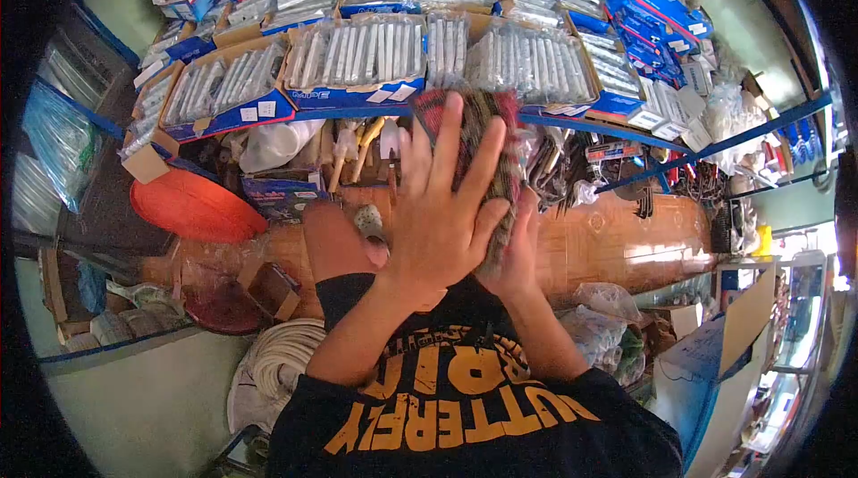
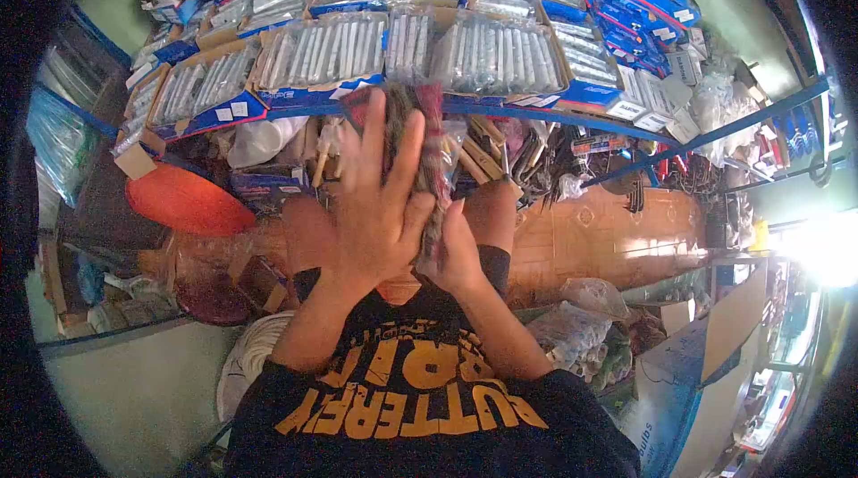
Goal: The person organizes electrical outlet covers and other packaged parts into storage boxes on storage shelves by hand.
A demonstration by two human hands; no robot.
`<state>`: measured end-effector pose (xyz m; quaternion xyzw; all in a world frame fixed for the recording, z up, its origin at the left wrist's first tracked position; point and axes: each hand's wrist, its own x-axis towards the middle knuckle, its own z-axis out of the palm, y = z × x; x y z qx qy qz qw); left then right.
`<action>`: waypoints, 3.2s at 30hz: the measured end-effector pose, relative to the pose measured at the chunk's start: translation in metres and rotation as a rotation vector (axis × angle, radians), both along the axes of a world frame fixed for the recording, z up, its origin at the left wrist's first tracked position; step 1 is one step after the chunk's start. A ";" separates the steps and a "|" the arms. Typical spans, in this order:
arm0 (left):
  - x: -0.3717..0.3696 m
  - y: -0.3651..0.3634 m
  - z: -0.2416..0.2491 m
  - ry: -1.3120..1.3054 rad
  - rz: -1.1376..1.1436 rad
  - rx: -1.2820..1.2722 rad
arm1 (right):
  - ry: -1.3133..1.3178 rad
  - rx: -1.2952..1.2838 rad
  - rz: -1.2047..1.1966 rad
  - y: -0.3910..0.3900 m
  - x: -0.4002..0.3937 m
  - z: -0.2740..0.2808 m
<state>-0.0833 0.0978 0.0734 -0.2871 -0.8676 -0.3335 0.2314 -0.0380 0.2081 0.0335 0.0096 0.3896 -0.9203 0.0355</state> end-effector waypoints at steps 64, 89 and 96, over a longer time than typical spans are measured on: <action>0.068 -0.038 -0.050 -0.556 -0.280 0.417 | 0.131 1.416 -0.365 0.098 -0.189 0.071; 0.065 -0.057 -0.061 -0.664 -0.146 0.437 | 0.269 2.521 0.109 0.069 -0.327 -0.008; 0.072 -0.065 -0.061 -0.766 -0.111 0.471 | 0.020 2.482 -0.142 0.071 -0.280 0.040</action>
